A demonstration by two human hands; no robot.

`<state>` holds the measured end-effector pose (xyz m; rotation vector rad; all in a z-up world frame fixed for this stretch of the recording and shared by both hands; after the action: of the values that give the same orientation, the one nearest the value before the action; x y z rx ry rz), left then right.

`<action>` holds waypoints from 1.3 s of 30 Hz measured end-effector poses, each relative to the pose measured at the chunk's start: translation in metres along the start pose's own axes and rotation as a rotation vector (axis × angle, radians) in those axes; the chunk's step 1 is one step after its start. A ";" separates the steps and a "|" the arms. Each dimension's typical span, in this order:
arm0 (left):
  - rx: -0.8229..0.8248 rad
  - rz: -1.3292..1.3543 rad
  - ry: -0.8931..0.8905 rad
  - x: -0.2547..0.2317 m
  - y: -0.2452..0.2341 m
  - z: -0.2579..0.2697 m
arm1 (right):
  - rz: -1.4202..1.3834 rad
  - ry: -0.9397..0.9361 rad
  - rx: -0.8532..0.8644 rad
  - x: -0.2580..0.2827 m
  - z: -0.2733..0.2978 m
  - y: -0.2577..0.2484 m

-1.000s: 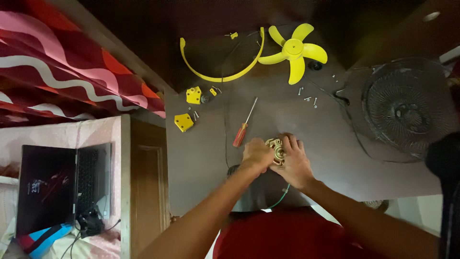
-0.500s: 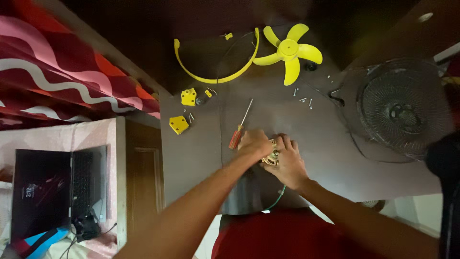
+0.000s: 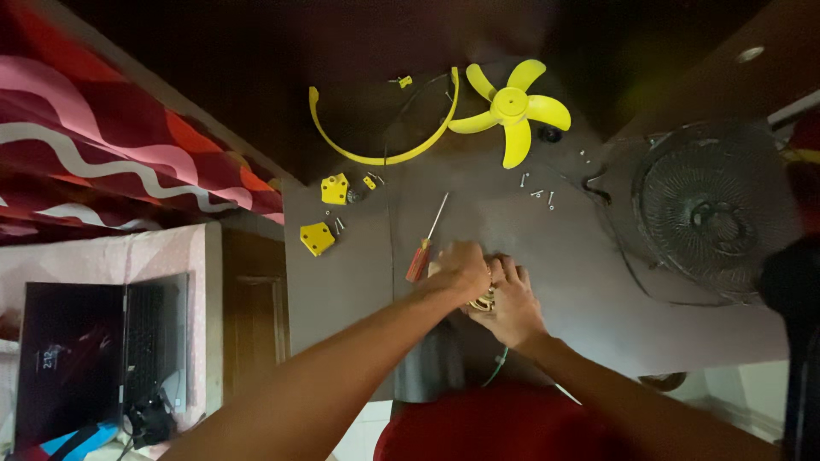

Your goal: The person uses a screwdriver to tighten screws on the motor housing of a disassembled electric fan. They repeatedly insert and turn the screwdriver on multiple screw holes while holding the motor housing steady with the other hand.

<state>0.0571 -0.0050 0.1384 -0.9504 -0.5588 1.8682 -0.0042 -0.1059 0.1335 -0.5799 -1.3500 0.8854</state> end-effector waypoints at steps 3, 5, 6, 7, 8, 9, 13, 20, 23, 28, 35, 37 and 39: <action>0.025 -0.110 0.124 -0.002 0.005 -0.003 | 0.198 -0.076 0.043 0.002 -0.003 0.007; 0.033 -0.181 0.209 -0.006 0.006 -0.004 | 0.061 0.000 0.018 -0.002 -0.001 0.004; 0.041 -0.217 0.250 -0.007 0.007 -0.003 | -0.007 0.041 0.008 -0.003 0.002 0.004; 0.053 -0.217 0.227 -0.006 0.007 -0.004 | 0.004 0.037 0.014 -0.002 0.002 0.003; 0.064 -0.219 0.206 -0.006 0.007 -0.004 | 0.015 0.035 0.018 -0.001 0.002 0.003; 0.075 -0.221 0.184 -0.006 0.007 -0.005 | 0.026 0.033 0.021 0.000 0.002 0.003; 0.081 -0.188 0.200 -0.007 0.006 0.000 | 0.045 -0.025 0.014 0.002 0.001 0.003; 0.056 -0.210 0.222 -0.011 0.004 0.001 | 0.056 -0.043 0.008 0.001 0.002 0.003; 0.088 -0.171 0.178 -0.009 0.005 -0.003 | 0.037 0.022 0.046 0.003 0.004 0.001; 0.053 -0.094 0.091 0.008 0.019 -0.016 | 0.093 0.002 0.060 0.009 0.005 -0.001; 0.043 0.099 0.026 0.042 0.049 -0.039 | 0.026 0.011 -0.005 0.009 0.012 -0.005; 0.049 0.096 0.013 0.038 0.051 -0.037 | 0.051 0.001 -0.004 0.009 0.010 -0.003; 0.049 0.070 0.023 0.032 0.046 -0.030 | 0.074 -0.024 -0.010 0.009 0.009 -0.001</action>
<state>0.0483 0.0018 0.0762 -0.9684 -0.4689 1.9226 -0.0132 -0.1000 0.1411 -0.6321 -1.3631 0.9483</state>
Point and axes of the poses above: each hand's wrist, its own z-axis away from the middle knuckle, its own y-axis out of the palm, x = y × z, the point moved 6 cm from there along -z, towards the middle knuckle, and after that the axes turned 5 degrees about -x, right-handed, at the moved point
